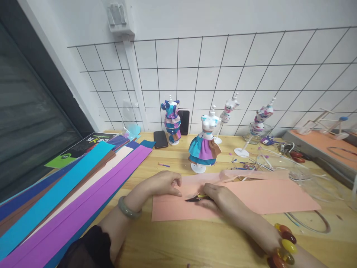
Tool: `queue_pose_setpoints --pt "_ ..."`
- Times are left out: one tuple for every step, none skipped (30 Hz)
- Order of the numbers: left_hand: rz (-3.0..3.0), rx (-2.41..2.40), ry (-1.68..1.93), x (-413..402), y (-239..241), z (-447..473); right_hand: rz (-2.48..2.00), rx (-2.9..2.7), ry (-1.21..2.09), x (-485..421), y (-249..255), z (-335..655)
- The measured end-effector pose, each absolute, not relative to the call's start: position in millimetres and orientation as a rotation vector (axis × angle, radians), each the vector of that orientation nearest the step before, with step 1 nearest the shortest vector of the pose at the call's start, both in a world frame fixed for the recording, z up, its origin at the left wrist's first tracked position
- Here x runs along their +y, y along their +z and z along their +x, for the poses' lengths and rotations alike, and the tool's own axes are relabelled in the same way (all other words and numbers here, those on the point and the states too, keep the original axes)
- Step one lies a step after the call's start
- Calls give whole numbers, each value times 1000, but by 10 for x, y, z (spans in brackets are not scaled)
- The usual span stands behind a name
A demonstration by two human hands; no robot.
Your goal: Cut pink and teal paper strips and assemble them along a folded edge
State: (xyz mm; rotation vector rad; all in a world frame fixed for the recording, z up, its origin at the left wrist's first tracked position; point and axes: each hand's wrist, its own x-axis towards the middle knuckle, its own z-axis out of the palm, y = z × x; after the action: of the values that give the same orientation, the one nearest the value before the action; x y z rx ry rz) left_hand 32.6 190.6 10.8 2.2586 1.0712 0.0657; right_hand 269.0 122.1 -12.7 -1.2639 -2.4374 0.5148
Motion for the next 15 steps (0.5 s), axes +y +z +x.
queue_pose_setpoints --pt "2256 1075 63 1910 103 320 -1257 -2439 515 1220 -123 2687" --pt "2257 1076 61 1913 99 316 -1253 -2442 517 1218 -118 2684" --pt "2262 1074 60 1915 97 313 -1251 -2444 520 1215 -112 2682" --pt "2268 1069 61 1915 98 312 -1251 -2447 525 1211 -106 2681" --pt "2272 1065 63 1915 101 313 -1253 -2448 528 1207 -102 2681" --pt "2274 1063 65 1914 104 314 -1254 -2451 532 1202 -99 2681" --pt "2273 1065 66 1914 107 315 -1254 -2451 532 1197 -97 2683" --pt "2268 1071 63 1913 109 316 -1255 -2450 532 1193 -97 2684" --pt "2261 1077 55 1914 109 316 -1259 -2450 531 1189 -97 2686" --pt "2256 1080 50 1915 107 315 -1265 -2451 531 1186 -98 2686" --pt "2253 1079 46 1918 103 314 -1272 -2453 533 1183 -99 2686" --pt "2249 1074 45 1921 97 311 -1276 -2455 535 1182 -99 2683" --pt "2246 1068 46 1924 91 307 -1276 -2457 537 1182 -99 2678" --pt "2244 1061 50 1927 84 303 -1275 -2459 540 1183 -98 2671" --pt "2242 1055 59 1930 78 299 -1273 -2462 542 1185 -96 2661"
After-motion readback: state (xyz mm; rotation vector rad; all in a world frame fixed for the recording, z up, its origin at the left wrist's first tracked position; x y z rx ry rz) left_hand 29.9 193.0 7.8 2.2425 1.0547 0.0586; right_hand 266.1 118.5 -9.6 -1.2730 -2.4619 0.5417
